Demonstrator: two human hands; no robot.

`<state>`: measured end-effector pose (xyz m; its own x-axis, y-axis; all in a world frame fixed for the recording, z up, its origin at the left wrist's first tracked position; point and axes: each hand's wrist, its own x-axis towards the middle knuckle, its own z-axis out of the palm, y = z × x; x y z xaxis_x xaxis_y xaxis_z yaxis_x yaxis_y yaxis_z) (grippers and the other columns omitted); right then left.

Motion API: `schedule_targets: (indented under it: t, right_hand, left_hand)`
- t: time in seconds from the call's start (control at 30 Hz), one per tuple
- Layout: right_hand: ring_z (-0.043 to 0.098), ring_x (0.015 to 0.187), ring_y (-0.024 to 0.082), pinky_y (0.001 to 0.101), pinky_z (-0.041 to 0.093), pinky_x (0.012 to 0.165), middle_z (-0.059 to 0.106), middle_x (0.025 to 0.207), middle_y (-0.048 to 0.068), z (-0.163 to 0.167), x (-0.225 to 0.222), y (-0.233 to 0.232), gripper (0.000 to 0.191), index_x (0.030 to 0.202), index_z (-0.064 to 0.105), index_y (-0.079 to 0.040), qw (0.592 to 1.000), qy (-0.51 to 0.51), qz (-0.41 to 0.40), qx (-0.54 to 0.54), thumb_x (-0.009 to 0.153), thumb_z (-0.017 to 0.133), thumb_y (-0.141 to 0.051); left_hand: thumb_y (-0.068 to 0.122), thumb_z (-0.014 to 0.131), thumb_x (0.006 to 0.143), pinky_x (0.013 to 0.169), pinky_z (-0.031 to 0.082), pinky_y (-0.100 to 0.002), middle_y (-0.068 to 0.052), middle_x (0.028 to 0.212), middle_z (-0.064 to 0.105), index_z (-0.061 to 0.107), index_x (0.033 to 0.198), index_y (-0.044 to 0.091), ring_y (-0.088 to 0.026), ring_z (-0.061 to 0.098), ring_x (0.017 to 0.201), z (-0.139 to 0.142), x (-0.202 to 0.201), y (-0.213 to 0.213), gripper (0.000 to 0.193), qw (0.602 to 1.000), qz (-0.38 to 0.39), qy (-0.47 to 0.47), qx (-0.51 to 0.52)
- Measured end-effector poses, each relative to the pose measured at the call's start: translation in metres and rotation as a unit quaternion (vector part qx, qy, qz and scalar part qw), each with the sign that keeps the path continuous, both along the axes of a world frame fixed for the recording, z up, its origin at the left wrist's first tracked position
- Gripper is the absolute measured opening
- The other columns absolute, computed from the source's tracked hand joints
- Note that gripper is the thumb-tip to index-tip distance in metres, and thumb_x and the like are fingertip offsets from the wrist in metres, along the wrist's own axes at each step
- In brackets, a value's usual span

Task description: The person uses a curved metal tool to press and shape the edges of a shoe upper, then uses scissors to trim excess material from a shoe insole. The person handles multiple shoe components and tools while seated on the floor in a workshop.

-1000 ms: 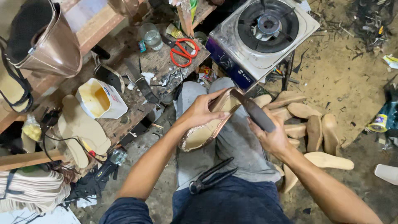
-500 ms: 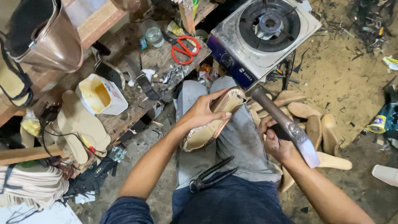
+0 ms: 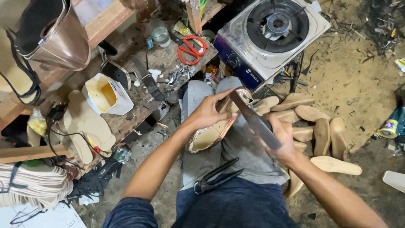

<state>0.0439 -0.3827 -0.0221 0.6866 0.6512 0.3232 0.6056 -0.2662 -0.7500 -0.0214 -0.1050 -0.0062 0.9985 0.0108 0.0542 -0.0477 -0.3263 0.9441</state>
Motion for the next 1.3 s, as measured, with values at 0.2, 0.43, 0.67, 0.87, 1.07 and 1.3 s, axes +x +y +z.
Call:
schedule_targets:
  t: [0.2, 0.43, 0.67, 0.87, 1.07, 1.3]
  right_hand:
    - [0.066, 0.058, 0.019, 0.0319, 0.051, 0.056, 0.068, 0.071, 0.009, -0.017, -0.013, 0.002, 0.021, 0.097, 0.060, -0.002, 0.997, 0.073, -0.011, -0.024, 0.089, 0.076, -0.014]
    - [0.064, 0.053, 0.016, 0.0313, 0.049, 0.053, 0.067, 0.065, 0.007, 0.014, -0.034, -0.044, 0.025, 0.100, 0.064, -0.003, 0.995, 0.083, 0.000, -0.051, 0.082, 0.076, -0.015]
    - [0.063, 0.060, 0.018, 0.0316, 0.050, 0.059, 0.068, 0.072, 0.008, 0.077, 0.002, -0.023, 0.020, 0.103, 0.070, 0.000, 0.990, 0.098, -0.051, -0.082, 0.091, 0.074, -0.015]
    - [0.063, 0.068, 0.021, 0.0345, 0.050, 0.063, 0.066, 0.078, 0.010, 0.116, 0.017, -0.009, 0.023, 0.112, 0.067, 0.000, 0.996, 0.049, -0.028, -0.073, 0.096, 0.071, -0.017]
    - [0.070, 0.069, 0.040, 0.0460, 0.053, 0.061, 0.068, 0.072, 0.021, 0.112, 0.033, 0.008, 0.032, 0.110, 0.063, -0.002, 0.973, 0.016, 0.017, -0.231, 0.094, 0.074, -0.028]
    - [0.068, 0.064, 0.042, 0.0459, 0.052, 0.058, 0.066, 0.074, 0.026, 0.112, 0.027, 0.016, 0.037, 0.118, 0.065, 0.001, 0.986, 0.031, -0.021, -0.163, 0.092, 0.070, -0.025]
  left_hand:
    - [0.028, 0.087, 0.076, 0.116, 0.042, -0.036, -0.019, 0.153, 0.058, 0.051, 0.151, 0.008, -0.028, 0.058, 0.139, 0.001, -0.002, -0.004, 0.086, 0.999, -0.004, -0.040, 0.027]
    - [0.029, 0.090, 0.073, 0.116, 0.036, -0.049, -0.026, 0.155, 0.041, 0.046, 0.153, 0.020, -0.045, 0.040, 0.142, 0.011, -0.006, -0.014, 0.092, 0.992, 0.020, -0.008, 0.124]
    - [0.043, 0.082, 0.078, 0.099, 0.043, -0.060, -0.019, 0.146, 0.052, 0.051, 0.149, 0.028, -0.043, 0.049, 0.130, 0.031, 0.015, -0.034, 0.079, 0.948, 0.085, 0.016, 0.305]
    - [0.043, 0.076, 0.085, 0.099, 0.042, -0.062, -0.016, 0.147, 0.053, 0.057, 0.146, 0.026, -0.040, 0.053, 0.124, 0.025, 0.028, -0.047, 0.066, 0.950, 0.089, 0.050, 0.295]
    - [0.043, 0.078, 0.082, 0.095, 0.043, -0.062, -0.015, 0.141, 0.055, 0.060, 0.143, 0.029, -0.039, 0.054, 0.120, 0.023, 0.031, -0.045, 0.064, 0.949, 0.105, 0.041, 0.293]
    - [0.043, 0.076, 0.084, 0.100, 0.043, -0.062, -0.018, 0.146, 0.052, 0.055, 0.147, 0.031, -0.040, 0.052, 0.127, 0.025, 0.028, -0.040, 0.068, 0.945, 0.096, 0.085, 0.301]
